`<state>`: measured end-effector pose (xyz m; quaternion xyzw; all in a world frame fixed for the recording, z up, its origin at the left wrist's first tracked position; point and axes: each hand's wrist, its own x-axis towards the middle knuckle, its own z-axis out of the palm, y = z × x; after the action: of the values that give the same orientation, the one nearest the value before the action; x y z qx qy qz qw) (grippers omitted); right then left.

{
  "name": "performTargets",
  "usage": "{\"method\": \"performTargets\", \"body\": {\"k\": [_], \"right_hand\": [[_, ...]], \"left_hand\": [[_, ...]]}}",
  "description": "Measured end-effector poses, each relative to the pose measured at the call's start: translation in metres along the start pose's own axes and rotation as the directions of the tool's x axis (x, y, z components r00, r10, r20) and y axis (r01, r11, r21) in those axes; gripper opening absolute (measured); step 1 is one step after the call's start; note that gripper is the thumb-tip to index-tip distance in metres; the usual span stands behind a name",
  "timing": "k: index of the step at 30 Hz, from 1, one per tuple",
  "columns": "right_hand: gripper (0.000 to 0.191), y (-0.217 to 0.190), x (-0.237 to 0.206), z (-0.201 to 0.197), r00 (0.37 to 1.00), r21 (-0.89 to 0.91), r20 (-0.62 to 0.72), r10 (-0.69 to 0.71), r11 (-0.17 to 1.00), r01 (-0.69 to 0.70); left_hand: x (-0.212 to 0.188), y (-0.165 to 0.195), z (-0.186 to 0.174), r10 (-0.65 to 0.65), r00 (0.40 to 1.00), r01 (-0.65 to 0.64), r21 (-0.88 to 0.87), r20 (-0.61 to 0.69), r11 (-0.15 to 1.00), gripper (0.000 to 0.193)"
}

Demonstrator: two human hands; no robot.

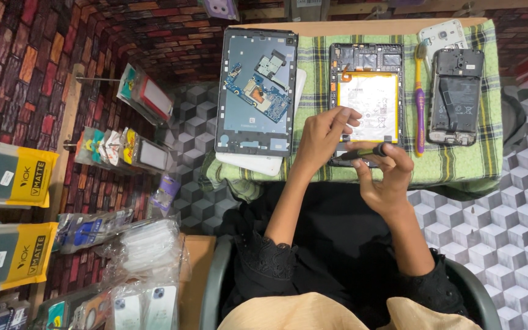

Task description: The person uses a screwdriver to remove screws from the back of a disassembled tablet. They then use the screwdriver to pry and lift a small component from the tablet's internal frame.

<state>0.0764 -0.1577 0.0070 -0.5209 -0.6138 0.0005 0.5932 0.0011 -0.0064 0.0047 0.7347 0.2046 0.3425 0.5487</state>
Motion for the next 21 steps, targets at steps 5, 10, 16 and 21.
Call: {"method": "performTargets", "body": {"k": [5, 10, 16, 21], "right_hand": [[0.065, 0.000, 0.009, -0.004, 0.996, -0.026, 0.071, 0.046, 0.999, -0.044], [0.077, -0.002, 0.021, -0.003, 0.999, -0.411, 0.031, 0.011, 0.912, 0.003], [0.071, -0.010, 0.023, -0.001, 0.998, -0.271, 0.047, -0.039, 0.961, 0.050], [0.076, -0.003, 0.022, 0.004, 0.998, -0.354, -0.005, -0.069, 0.933, 0.062]], "left_hand": [[-0.001, 0.001, -0.002, -0.021, 1.000, 0.021, -0.020, 0.008, 1.000, 0.044], [0.000, 0.002, -0.001, -0.032, 0.999, 0.032, 0.001, 0.001, 0.999, 0.044], [-0.002, 0.000, -0.003, -0.099, 0.993, 0.106, -0.134, 0.061, 0.985, 0.042], [-0.002, 0.000, -0.003, -0.042, 0.999, 0.044, -0.095, 0.028, 0.995, 0.045]]}}
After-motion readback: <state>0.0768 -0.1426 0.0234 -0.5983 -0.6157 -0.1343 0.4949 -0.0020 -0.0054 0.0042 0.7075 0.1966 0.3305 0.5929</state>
